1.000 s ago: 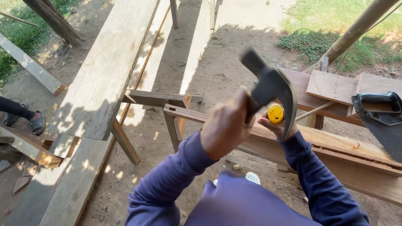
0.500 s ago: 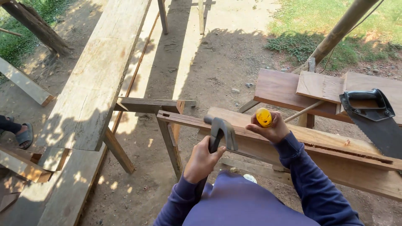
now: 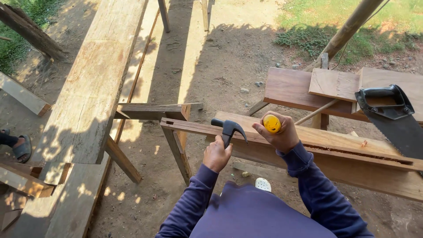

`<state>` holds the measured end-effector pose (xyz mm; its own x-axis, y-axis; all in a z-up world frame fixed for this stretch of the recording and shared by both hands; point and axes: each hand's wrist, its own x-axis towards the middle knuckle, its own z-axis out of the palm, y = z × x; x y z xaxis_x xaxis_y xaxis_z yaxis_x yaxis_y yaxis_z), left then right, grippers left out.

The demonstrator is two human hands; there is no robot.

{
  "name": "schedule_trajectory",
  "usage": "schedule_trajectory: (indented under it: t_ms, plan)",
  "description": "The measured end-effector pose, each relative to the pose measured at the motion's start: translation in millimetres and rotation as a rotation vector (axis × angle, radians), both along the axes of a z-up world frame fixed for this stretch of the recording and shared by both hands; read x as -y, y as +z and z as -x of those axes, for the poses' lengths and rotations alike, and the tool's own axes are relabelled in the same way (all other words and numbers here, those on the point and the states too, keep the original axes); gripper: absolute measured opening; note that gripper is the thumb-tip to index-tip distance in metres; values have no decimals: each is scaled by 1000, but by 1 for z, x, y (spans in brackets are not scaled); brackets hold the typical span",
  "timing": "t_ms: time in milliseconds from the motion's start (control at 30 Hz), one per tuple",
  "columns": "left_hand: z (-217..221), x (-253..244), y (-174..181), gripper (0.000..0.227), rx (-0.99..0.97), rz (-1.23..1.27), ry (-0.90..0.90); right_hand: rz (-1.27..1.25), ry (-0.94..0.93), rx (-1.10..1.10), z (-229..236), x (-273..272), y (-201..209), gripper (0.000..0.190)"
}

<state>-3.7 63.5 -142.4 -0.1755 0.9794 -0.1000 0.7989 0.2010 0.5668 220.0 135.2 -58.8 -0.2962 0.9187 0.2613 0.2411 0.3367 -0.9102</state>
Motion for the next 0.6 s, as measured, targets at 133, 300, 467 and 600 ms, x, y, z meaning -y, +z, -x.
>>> schedule_trajectory:
  t_ms: [133,300,467,600]
  plan:
    - [-11,2,-30,41,-107,61,-52,-7,-94,52,14,2,-4,29]
    - [-10,1,-24,42,-171,146,-82,-242,-64,173,56,4,-24,26]
    - [-11,1,-24,41,-182,172,-49,-189,-70,317,66,3,-33,23]
    - [-13,-1,-20,39,-162,165,-34,-256,-27,394,72,-3,-37,29]
